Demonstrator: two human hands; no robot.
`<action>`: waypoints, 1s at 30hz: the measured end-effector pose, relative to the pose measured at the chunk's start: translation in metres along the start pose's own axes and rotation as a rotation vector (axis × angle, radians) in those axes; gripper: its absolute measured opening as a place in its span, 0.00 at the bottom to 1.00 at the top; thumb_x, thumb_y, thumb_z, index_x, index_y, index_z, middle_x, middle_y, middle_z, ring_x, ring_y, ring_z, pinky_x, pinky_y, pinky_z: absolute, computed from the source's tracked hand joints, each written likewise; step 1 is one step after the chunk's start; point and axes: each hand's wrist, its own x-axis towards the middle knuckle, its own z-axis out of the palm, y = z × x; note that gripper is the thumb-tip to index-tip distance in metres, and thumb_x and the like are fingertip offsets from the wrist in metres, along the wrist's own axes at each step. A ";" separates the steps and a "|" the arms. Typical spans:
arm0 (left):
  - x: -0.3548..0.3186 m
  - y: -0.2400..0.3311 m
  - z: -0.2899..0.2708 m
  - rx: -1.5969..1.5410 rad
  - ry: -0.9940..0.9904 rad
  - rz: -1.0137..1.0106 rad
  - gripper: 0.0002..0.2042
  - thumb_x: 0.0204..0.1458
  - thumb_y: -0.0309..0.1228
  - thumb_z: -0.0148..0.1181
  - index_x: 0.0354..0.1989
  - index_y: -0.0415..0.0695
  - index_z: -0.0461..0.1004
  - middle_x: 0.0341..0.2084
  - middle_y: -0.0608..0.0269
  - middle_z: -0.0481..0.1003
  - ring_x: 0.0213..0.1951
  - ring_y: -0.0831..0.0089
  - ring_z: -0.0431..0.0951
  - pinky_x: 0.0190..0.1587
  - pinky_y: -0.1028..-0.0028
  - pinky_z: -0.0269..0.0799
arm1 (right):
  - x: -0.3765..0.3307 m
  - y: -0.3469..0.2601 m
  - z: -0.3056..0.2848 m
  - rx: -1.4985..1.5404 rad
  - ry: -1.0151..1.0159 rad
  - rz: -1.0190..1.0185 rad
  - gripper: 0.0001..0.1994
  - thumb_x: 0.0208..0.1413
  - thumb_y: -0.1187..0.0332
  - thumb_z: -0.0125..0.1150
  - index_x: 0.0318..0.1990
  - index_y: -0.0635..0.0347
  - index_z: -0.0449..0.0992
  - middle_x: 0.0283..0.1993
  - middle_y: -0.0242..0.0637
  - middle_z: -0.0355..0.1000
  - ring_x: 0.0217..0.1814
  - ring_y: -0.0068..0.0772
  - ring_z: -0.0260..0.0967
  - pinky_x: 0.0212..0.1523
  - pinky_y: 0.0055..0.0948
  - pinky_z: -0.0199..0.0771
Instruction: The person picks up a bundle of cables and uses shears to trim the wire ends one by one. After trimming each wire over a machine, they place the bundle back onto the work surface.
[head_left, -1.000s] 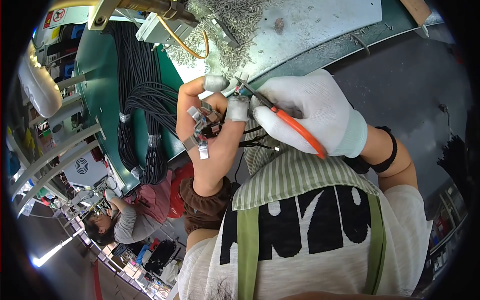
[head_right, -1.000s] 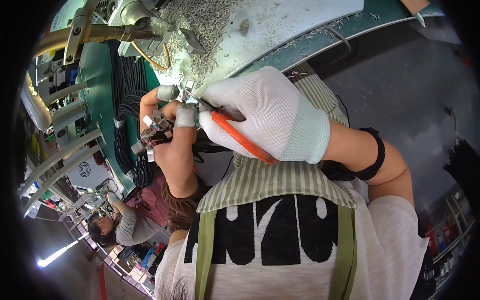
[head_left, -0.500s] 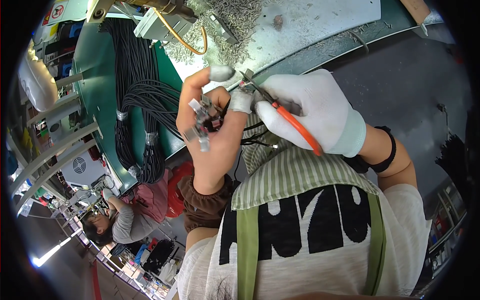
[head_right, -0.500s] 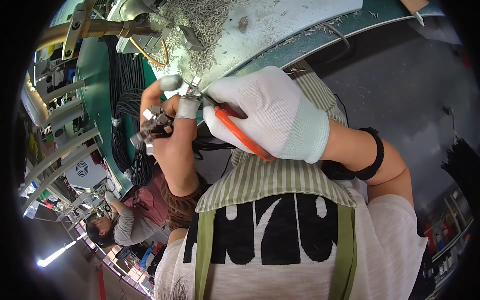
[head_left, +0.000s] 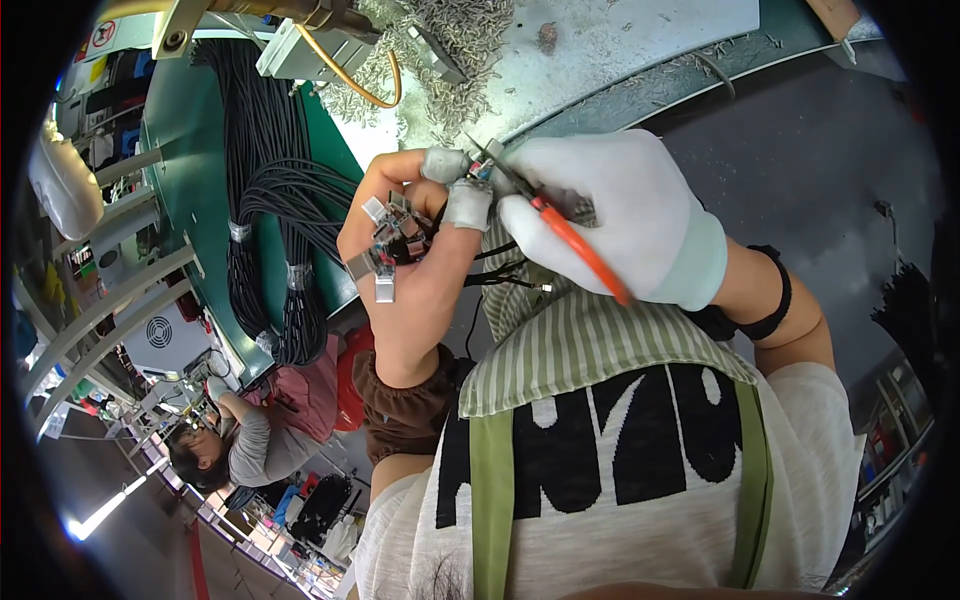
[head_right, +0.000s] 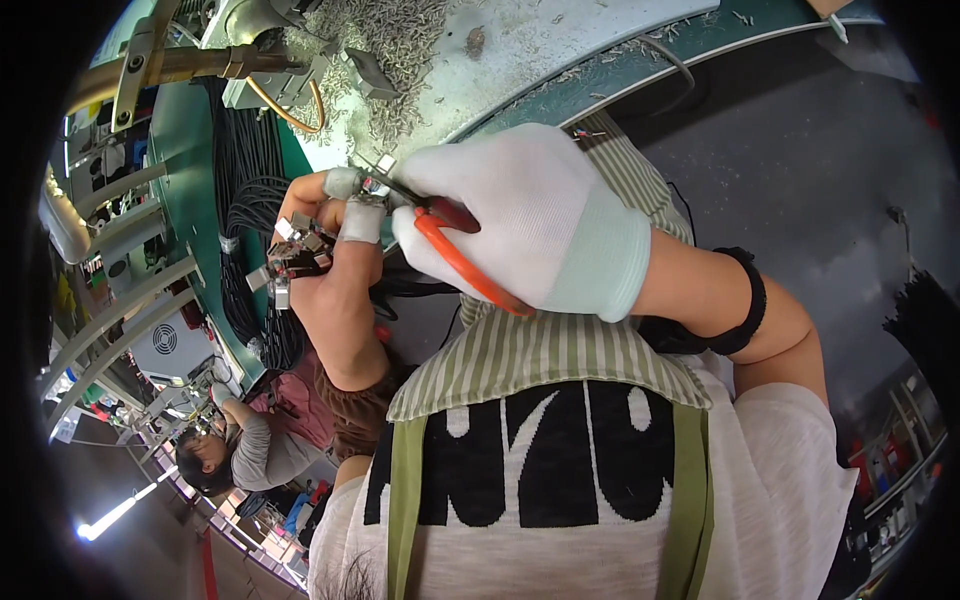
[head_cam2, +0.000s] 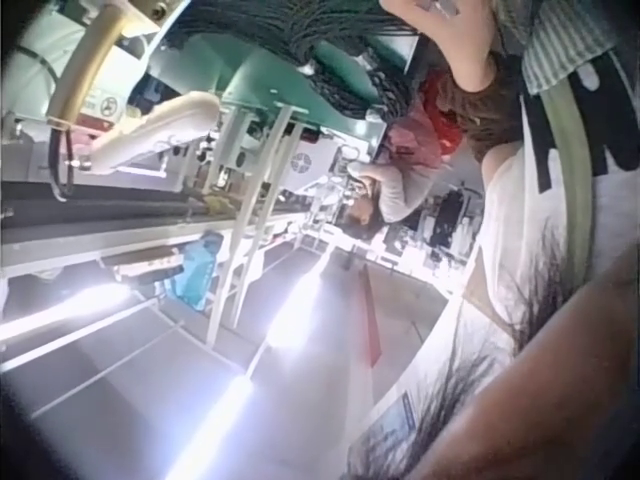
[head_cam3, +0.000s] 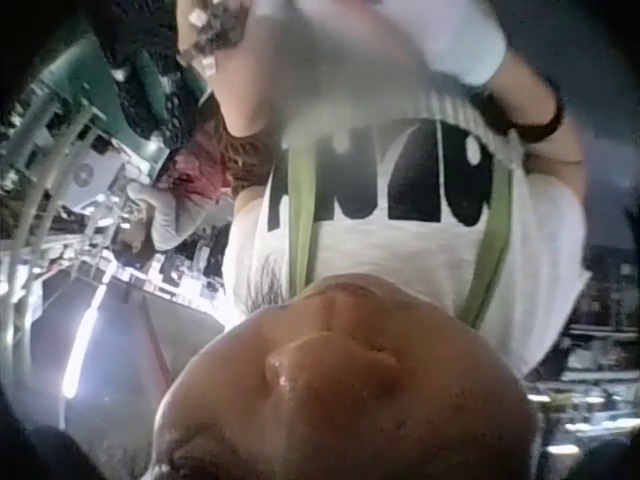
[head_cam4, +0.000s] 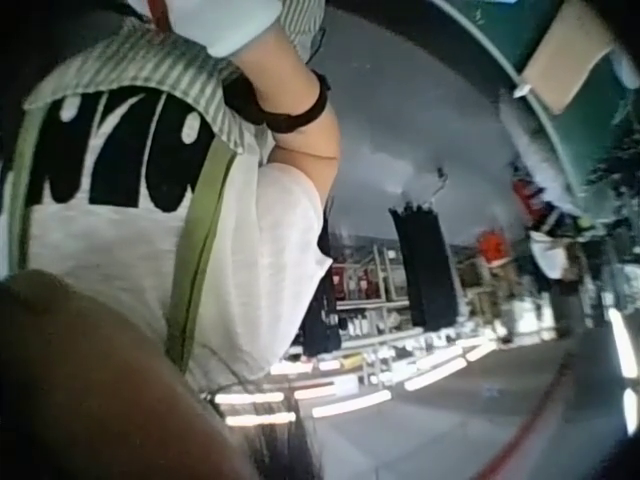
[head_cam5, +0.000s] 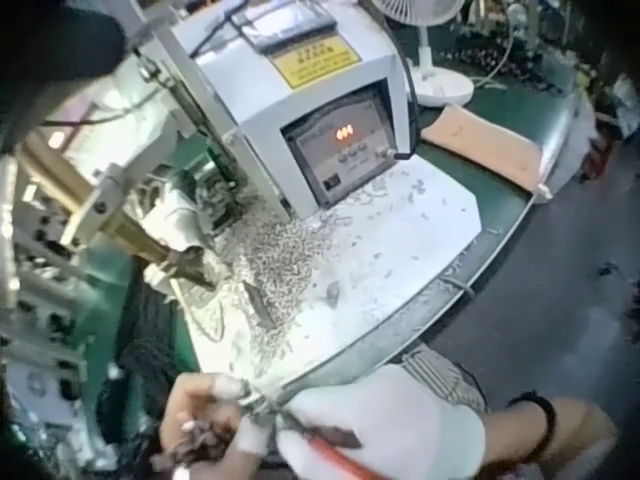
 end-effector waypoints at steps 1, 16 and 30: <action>0.000 0.001 0.000 0.000 0.000 -0.001 0.09 0.48 0.16 0.59 0.38 0.37 0.71 0.19 0.74 0.70 0.22 0.91 0.64 0.24 0.88 0.57 | 0.001 0.005 0.004 -0.162 0.114 -0.114 0.05 0.48 0.70 0.62 0.30 0.60 0.75 0.15 0.36 0.63 0.16 0.29 0.63 0.19 0.27 0.62; 0.044 -0.023 -0.036 -0.332 -0.161 -0.408 0.05 0.53 0.27 0.59 0.34 0.40 0.71 0.15 0.77 0.62 0.15 0.89 0.55 0.16 0.85 0.48 | 0.013 0.023 -0.016 -0.301 0.155 -0.303 0.06 0.50 0.69 0.60 0.35 0.60 0.74 0.16 0.35 0.65 0.17 0.28 0.67 0.18 0.25 0.64; 0.098 -0.030 -0.041 -0.375 -0.297 -0.329 0.16 0.50 0.38 0.65 0.31 0.41 0.66 0.15 0.73 0.61 0.14 0.86 0.55 0.15 0.84 0.46 | 0.108 0.024 -0.043 0.452 -0.273 0.177 0.14 0.56 0.65 0.58 0.23 0.66 0.71 0.15 0.35 0.66 0.15 0.25 0.65 0.15 0.24 0.62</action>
